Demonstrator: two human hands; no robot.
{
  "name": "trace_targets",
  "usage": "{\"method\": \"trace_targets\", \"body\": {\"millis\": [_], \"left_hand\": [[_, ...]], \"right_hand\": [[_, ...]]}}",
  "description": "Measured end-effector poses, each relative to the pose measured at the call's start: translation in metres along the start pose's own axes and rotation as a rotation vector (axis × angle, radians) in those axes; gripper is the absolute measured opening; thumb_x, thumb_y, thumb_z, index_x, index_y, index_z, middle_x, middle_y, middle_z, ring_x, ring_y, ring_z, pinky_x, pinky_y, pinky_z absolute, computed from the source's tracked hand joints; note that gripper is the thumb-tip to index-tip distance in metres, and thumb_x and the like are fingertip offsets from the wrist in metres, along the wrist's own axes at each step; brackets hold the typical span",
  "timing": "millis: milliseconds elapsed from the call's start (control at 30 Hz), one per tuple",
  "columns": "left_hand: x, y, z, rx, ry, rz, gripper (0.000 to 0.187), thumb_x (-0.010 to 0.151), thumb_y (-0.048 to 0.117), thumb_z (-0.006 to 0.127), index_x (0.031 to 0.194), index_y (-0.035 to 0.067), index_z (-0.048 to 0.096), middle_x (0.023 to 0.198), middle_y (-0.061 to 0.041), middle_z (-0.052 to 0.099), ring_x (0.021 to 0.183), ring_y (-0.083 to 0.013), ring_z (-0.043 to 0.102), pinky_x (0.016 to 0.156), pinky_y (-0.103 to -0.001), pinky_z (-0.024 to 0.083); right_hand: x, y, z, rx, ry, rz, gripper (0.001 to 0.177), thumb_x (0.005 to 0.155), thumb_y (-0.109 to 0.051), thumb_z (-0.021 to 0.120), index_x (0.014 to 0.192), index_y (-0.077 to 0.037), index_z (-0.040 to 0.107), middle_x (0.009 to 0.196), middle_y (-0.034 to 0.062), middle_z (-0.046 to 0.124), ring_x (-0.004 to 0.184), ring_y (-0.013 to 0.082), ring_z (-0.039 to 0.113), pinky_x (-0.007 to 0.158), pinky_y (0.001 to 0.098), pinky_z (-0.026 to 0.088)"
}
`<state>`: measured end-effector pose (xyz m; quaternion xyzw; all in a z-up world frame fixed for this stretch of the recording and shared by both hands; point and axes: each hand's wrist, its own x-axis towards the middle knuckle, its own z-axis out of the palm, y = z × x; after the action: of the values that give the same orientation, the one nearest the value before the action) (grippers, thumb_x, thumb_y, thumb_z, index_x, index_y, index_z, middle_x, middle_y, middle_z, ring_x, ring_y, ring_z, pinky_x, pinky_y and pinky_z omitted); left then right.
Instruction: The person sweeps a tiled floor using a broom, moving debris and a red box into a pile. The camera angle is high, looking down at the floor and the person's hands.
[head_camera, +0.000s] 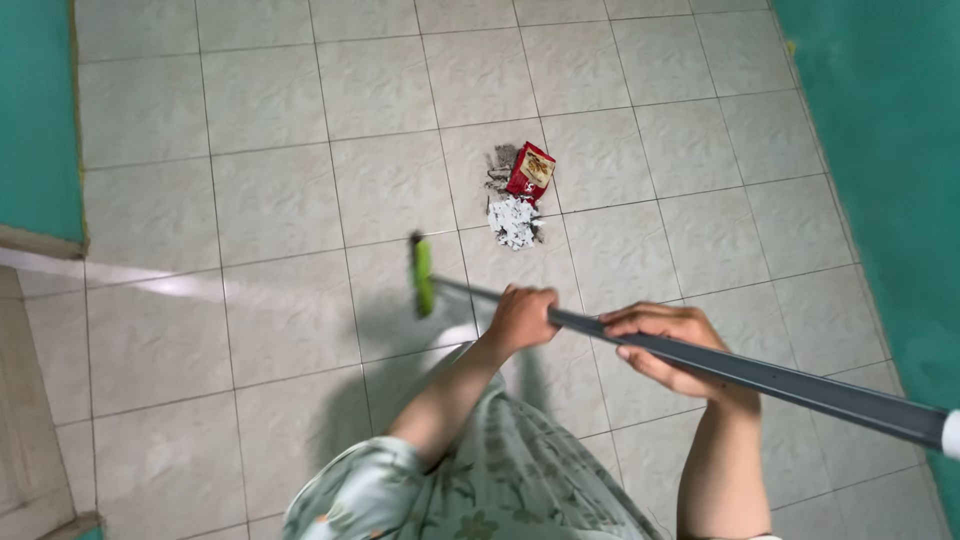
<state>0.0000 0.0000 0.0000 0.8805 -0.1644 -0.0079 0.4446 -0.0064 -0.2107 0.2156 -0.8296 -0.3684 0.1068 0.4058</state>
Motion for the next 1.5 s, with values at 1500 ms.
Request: {"method": "trace_targets", "body": {"millis": [1500], "left_hand": [[-0.250,0.018,0.155,0.217,-0.367,-0.451,0.020,0.074,0.025,0.073,0.090,0.012,0.070,0.090,-0.014,0.072,0.093,-0.0377,0.068,0.084,-0.053,0.052]], "right_hand": [[-0.207,0.026,0.098,0.350,-0.221,0.181,0.030,0.081,-0.015,0.070,0.108,-0.005,0.076,0.110,0.0113,0.080,0.089,0.0241,0.080,0.080,0.0351,0.066]]}}
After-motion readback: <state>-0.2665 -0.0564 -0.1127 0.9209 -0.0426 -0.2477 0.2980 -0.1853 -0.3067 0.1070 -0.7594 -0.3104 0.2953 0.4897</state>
